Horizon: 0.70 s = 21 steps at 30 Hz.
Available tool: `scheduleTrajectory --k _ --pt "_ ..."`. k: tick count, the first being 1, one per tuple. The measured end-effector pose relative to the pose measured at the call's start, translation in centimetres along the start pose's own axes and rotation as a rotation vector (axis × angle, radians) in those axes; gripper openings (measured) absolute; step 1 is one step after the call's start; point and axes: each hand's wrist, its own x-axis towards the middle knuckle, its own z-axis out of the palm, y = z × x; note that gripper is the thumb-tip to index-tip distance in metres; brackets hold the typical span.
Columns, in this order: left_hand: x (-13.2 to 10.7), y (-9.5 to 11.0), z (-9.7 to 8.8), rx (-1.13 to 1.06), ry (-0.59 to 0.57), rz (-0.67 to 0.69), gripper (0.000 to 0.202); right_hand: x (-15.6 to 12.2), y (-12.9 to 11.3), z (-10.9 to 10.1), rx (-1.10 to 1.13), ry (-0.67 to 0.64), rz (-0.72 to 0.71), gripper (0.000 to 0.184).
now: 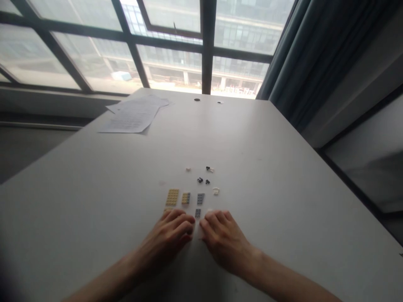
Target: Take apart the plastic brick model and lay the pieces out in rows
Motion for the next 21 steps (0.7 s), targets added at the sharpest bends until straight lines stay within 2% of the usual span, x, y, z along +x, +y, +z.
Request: scheduleTrajectory --k 10,21 --pt "-0.36 -0.52 0.31 -0.019 0.084 -0.037 0.008 0.02 -0.1 0.44 0.007 0.067 0.061 0.023" --pt "-0.11 -0.34 0.58 0.001 0.104 -0.021 0.005 0.18 -0.18 0.27 0.031 0.074 0.077 0.024"
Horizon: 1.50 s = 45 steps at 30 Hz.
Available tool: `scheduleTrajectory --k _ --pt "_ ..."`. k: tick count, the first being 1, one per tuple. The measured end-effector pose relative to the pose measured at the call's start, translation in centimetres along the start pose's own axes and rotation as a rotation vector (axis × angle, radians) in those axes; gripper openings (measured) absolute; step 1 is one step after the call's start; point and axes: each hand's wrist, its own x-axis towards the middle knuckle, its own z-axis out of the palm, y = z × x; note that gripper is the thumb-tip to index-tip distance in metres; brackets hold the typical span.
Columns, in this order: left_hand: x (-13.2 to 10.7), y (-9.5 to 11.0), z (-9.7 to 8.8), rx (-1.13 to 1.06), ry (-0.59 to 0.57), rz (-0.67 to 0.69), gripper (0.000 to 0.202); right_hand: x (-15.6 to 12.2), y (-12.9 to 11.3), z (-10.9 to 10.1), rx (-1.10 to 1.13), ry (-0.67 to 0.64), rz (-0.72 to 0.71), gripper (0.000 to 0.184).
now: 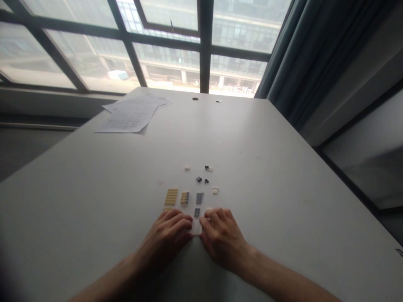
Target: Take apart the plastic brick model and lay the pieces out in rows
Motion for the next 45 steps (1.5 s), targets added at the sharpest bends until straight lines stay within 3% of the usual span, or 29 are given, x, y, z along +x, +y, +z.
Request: scheduleTrajectory --k 14,19,22,26,30,33,40,43,45 --pt "-0.1 0.0 0.3 0.006 0.035 0.015 0.003 -0.1 0.2 0.2 0.011 0.013 -0.003 0.027" --pt "0.3 -0.5 -1.0 0.031 0.115 0.009 0.01 -0.2 0.7 -0.3 0.063 0.105 0.03 0.029" --pt "1.7 -2.1 -2.6 0.067 0.163 -0.063 0.014 -0.1 1.4 -0.8 0.079 0.173 0.063 0.026" --pt "5.4 -6.0 -4.0 0.102 0.225 -0.253 0.021 0.4 2.4 -1.3 0.077 0.265 0.092 0.025" --pt "9.2 -9.1 -3.3 0.107 0.229 -0.386 0.027 0.7 3.4 -1.4 0.102 0.3 0.152 0.022" --pt "11.0 -9.9 -2.2 0.072 0.23 -0.423 0.026 0.9 3.9 -1.3 0.124 0.323 0.187 0.019" --pt "12.2 -9.7 -1.6 -0.075 0.255 -0.425 0.014 1.1 4.6 -1.2 0.172 0.386 0.238 0.017" --pt "11.6 -8.2 -1.9 -0.201 0.231 -0.41 0.017 1.1 4.7 -1.5 0.215 0.41 0.237 0.018" --pt "10.8 -6.5 -1.9 -0.41 0.209 -0.415 0.023 1.3 4.6 -1.8 0.259 0.416 0.236 0.019"
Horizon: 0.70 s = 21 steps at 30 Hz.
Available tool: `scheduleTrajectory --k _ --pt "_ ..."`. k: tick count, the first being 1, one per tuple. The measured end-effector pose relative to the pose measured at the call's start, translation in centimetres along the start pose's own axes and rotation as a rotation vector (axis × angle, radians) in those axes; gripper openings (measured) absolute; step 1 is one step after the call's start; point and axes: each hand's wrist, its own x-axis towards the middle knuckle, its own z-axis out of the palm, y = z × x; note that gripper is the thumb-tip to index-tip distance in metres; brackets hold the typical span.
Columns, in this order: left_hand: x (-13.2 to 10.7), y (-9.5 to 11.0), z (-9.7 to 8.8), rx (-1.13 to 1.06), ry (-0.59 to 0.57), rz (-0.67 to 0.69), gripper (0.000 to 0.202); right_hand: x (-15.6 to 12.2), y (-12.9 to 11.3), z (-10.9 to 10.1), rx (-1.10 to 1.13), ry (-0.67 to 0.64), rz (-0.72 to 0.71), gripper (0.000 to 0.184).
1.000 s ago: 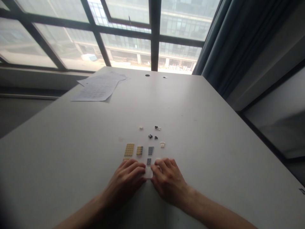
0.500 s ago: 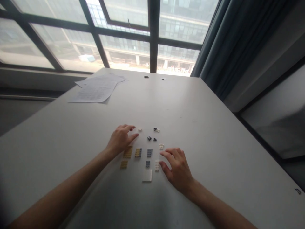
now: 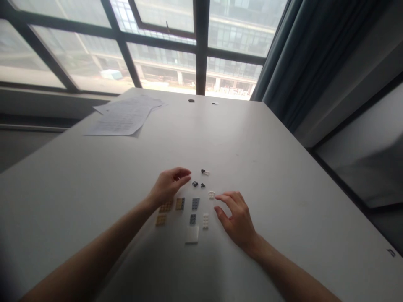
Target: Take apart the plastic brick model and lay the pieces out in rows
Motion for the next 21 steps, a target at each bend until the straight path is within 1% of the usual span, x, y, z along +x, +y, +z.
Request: scheduleTrajectory --k 2,4,6,8,11,15,18,20,21 --pt "-1.6 1.4 0.5 -0.442 -0.049 -0.117 0.026 0.4 -0.4 -0.2 0.043 0.0 0.001 0.021" --pt "-3.1 2.8 1.0 -0.769 -0.074 -0.23 0.026 1.1 -0.9 -0.3 0.079 0.004 -0.011 0.021" --pt "-4.3 3.9 1.4 -0.943 -0.095 -0.31 0.026 1.8 -1.6 -0.1 0.106 0.021 -0.032 0.021" --pt "-5.1 4.6 1.7 -1.029 -0.11 -0.357 0.026 2.5 -2.3 0.2 0.131 0.045 -0.058 0.02" --pt "-5.7 4.8 1.9 -1.058 -0.115 -0.373 0.025 3.2 -3.3 1.0 0.177 0.057 -0.097 0.017" --pt "-6.0 4.5 2.1 -0.972 -0.114 -0.335 0.026 3.4 -4.0 1.7 0.22 0.032 -0.086 0.011" --pt "-5.9 4.4 1.8 -0.834 -0.12 -0.307 0.028 3.5 -3.7 1.7 0.236 0.004 -0.033 0.008" --pt "-5.7 4.2 1.2 -0.689 -0.113 -0.26 0.028 3.6 -3.0 1.5 0.225 -0.022 0.015 0.007" --pt "-5.6 3.9 0.8 -0.607 -0.09 -0.226 0.028 3.6 -2.5 1.4 0.205 -0.042 0.041 0.006"
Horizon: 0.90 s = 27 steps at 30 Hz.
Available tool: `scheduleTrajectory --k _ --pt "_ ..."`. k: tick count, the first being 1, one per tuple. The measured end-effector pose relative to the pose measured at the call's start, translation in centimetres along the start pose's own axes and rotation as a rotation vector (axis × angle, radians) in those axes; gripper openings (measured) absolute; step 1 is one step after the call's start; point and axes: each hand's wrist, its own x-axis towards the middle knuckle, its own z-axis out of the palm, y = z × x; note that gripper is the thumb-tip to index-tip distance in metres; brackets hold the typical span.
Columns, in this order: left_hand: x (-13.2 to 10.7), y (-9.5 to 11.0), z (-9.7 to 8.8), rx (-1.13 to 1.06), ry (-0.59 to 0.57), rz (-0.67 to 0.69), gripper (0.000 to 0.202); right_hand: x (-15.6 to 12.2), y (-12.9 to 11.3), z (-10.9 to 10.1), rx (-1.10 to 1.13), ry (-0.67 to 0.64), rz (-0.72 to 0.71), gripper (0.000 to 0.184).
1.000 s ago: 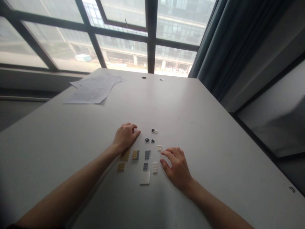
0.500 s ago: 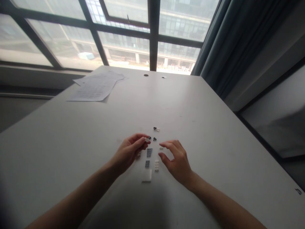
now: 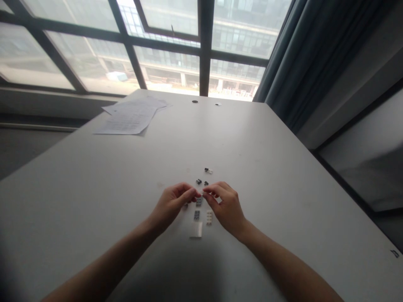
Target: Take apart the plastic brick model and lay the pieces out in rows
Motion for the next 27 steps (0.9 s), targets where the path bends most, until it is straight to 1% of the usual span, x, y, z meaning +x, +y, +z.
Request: scheduleTrajectory --k 2,6,9,11,14,18,27 --pt "0.3 0.0 -1.5 0.156 0.088 0.096 0.027 -0.1 1.2 -0.4 -0.066 -0.042 0.041 0.006" --pt "1.0 -0.7 -5.6 0.379 0.328 0.275 0.026 -0.8 3.3 -0.5 -0.183 -0.143 0.046 0.007" --pt "1.4 -1.6 -8.2 0.486 0.476 0.317 0.026 -1.4 3.6 -0.2 -0.201 -0.243 0.015 0.008" --pt "1.7 -2.2 -9.3 0.525 0.53 0.315 0.026 -1.7 3.5 0.0 -0.199 -0.288 0.004 0.008" --pt "1.9 -3.1 -9.9 0.516 0.548 0.296 0.025 -1.9 3.2 0.1 -0.199 -0.324 0.013 0.008" --pt "2.1 -3.7 -10.0 0.461 0.545 0.286 0.024 -1.9 3.1 0.1 -0.214 -0.342 0.032 0.008" --pt "2.1 -4.0 -10.0 0.445 0.548 0.275 0.023 -1.9 3.1 0.0 -0.192 -0.303 0.077 0.008"
